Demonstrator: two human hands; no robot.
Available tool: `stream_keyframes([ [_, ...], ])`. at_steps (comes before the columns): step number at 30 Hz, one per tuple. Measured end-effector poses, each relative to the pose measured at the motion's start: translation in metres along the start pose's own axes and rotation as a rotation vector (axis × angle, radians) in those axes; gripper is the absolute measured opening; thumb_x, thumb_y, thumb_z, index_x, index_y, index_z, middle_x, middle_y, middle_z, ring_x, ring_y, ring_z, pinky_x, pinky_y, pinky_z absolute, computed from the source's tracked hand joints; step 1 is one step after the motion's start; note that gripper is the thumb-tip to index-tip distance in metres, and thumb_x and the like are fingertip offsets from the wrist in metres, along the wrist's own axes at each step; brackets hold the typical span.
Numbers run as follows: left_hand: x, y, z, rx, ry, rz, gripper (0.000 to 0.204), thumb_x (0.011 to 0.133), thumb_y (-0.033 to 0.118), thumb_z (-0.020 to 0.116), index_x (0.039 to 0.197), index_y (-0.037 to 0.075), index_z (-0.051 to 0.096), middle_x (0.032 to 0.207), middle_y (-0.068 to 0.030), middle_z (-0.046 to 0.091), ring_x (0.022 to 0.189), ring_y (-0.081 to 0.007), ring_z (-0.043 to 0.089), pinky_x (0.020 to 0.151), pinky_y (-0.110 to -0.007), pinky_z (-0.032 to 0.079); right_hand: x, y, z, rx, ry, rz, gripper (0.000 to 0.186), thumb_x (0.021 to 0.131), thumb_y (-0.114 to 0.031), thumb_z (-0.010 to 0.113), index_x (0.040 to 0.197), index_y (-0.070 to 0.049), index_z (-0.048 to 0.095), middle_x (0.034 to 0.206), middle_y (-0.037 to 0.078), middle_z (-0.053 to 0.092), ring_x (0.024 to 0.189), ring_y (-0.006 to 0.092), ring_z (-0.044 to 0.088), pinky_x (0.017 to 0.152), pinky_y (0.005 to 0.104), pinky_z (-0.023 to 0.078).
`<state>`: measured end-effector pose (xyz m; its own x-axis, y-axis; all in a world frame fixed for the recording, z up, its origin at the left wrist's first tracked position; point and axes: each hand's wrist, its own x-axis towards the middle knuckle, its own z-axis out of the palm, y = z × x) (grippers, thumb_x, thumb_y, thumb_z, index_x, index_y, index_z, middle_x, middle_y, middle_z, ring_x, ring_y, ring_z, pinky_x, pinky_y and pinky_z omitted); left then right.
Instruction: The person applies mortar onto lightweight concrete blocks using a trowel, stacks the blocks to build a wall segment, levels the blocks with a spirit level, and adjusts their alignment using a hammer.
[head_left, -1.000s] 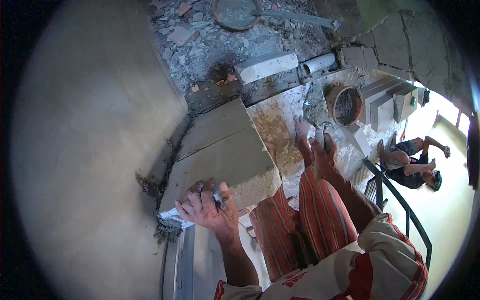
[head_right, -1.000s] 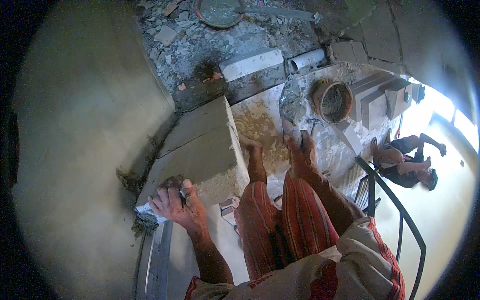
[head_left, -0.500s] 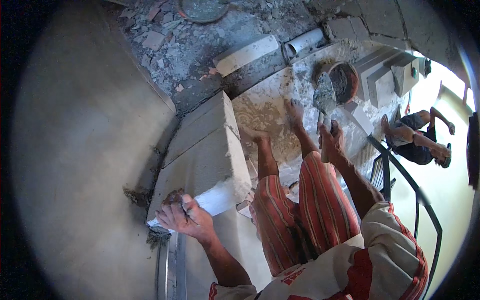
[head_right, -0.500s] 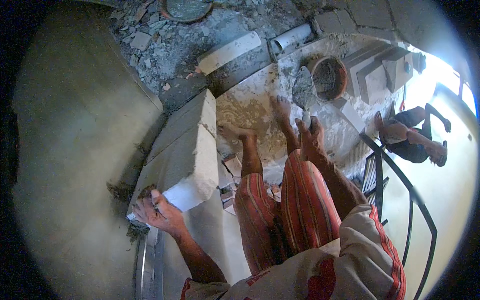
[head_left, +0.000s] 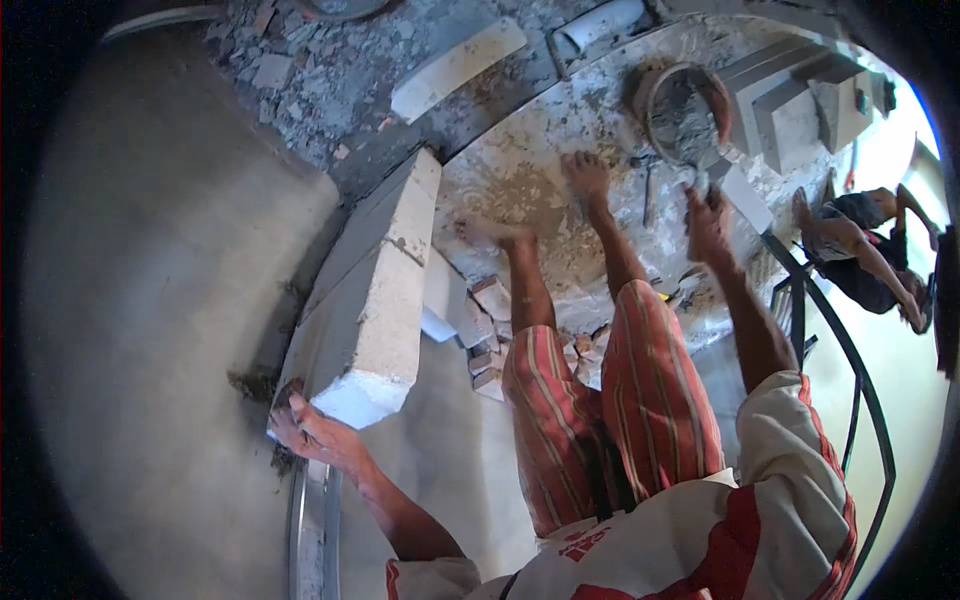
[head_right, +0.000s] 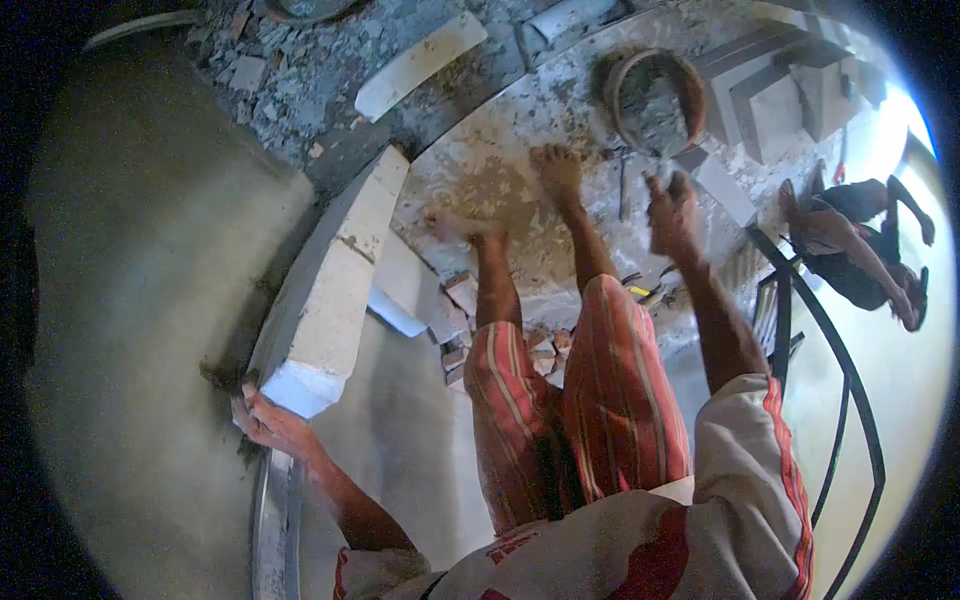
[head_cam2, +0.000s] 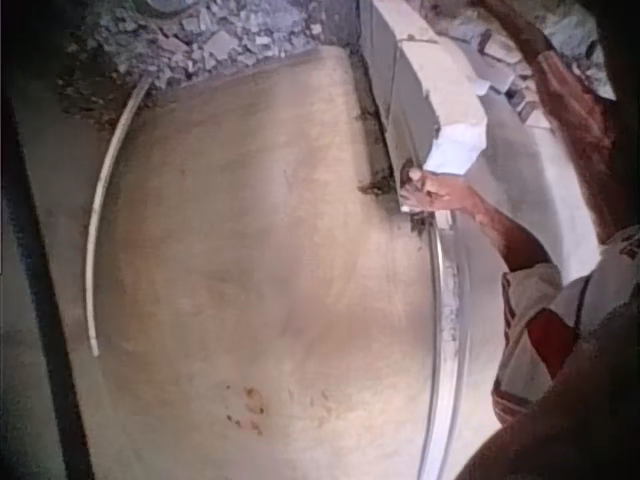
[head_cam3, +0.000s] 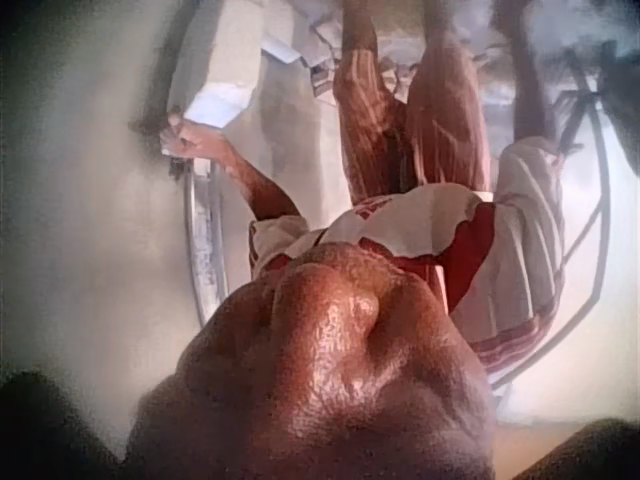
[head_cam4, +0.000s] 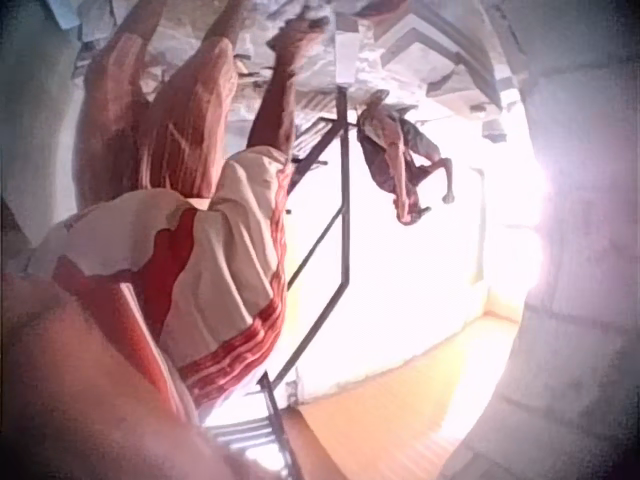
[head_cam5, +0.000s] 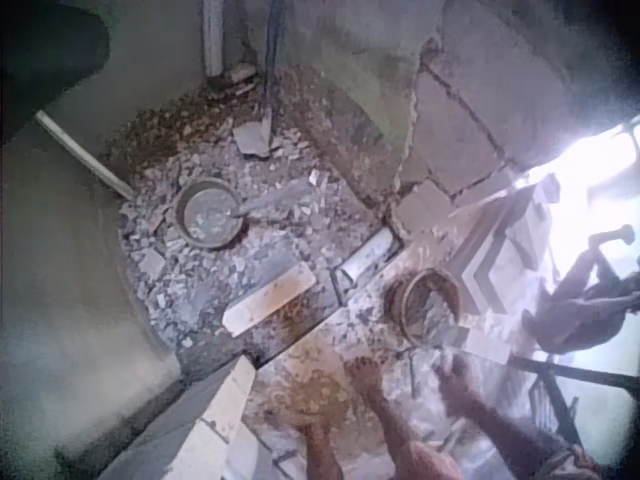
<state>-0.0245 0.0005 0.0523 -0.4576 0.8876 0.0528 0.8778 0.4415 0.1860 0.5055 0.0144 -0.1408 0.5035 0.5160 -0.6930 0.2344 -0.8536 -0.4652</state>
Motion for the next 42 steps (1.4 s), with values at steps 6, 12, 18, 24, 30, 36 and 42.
stream_keyframes([
  [6,-0.004,-0.012,0.007,-0.147,0.02,-0.143,0.037,0.096,0.026,0.048,0.09,-0.009,0.058,0.089,-0.0199,0.053,0.088,-0.0354,0.047,0.082,-0.047,0.036,0.054,0.007,-0.04,0.034,-0.128,-0.063,0.031,0.087,-0.034,0.066,0.095,-0.008,0.051,0.065,-0.002,0.047,0.051,0.0098,0.048,0.045,0.0285,0.041],
  [12,-0.01,-0.038,0.007,-0.038,-0.047,-0.13,0.039,0.096,0.027,0.048,0.106,-0.009,0.058,0.107,-0.0237,0.056,0.099,-0.034,0.05,0.091,-0.044,0.038,0.109,0.036,-0.067,0.066,-0.185,-0.045,0.031,0.088,-0.033,0.064,0.098,-0.007,0.052,0.067,-0.001,0.048,0.053,0.011,0.05,0.044,0.0298,0.042],
  [18,-0.015,-0.06,-0.004,-0.005,-0.053,-0.267,0.058,0.097,0.039,0.046,0.118,-0.015,0.053,0.128,-0.0275,0.05,0.119,-0.0352,0.048,0.102,-0.042,0.037,0.121,0.025,-0.054,-0.03,-0.174,0.059,0.025,0.09,-0.026,0.063,0.096,-0.004,0.055,0.071,0.004,0.055,0.056,0.0143,0.054,0.047,0.0314,0.043],
  [24,-0.008,-0.046,-0.002,0.127,-0.122,-0.142,0.062,0.097,0.042,0.042,0.121,-0.014,0.053,0.131,-0.0275,0.05,0.118,-0.0357,0.049,0.101,-0.043,0.038,0.143,0.043,-0.052,-0.039,-0.204,0.045,0.031,0.09,-0.031,0.065,0.093,-0.001,0.058,0.07,0.003,0.054,0.058,0.0137,0.053,0.051,0.0312,0.044],
  [30,-0.004,-0.055,-0.001,0.071,-0.117,-0.242,0.057,0.098,0.038,0.038,0.125,-0.009,0.053,0.133,-0.0273,0.05,0.117,-0.0381,0.053,0.098,-0.044,0.043,0.183,0.075,-0.063,-0.091,-0.278,-0.021,0.031,0.091,-0.03,0.066,0.097,-0.001,0.06,0.073,0.004,0.057,0.068,0.0173,0.056,0.061,0.0344,0.047],
  [36,-0.008,-0.082,-0.028,0.626,-0.147,0.387,0.044,0.096,0.022,0.048,0.131,-0.003,0.039,0.132,-0.0225,0.052,0.116,-0.0385,0.055,0.089,-0.05,0.046,0.204,0.08,-0.045,-0.167,-0.532,-0.023,0.063,0.091,-0.045,0.061,0.136,-0.005,0.045,0.127,0.011,0.05,0.106,0.0201,0.053,0.095,0.0372,0.041],
  [42,-0.009,-0.071,-0.019,0.635,-0.106,0.42,0.042,0.095,0.017,0.051,0.131,0.002,0.037,0.134,-0.0192,0.051,0.12,-0.0356,0.053,0.092,-0.05,0.043,0.203,0.099,-0.062,0.343,-0.623,-0.121,0.053,0.095,-0.049,0.052,0.12,-0.003,0.06,0.088,0.007,0.063,0.086,0.0216,0.061,0.074,0.0375,0.048],
])
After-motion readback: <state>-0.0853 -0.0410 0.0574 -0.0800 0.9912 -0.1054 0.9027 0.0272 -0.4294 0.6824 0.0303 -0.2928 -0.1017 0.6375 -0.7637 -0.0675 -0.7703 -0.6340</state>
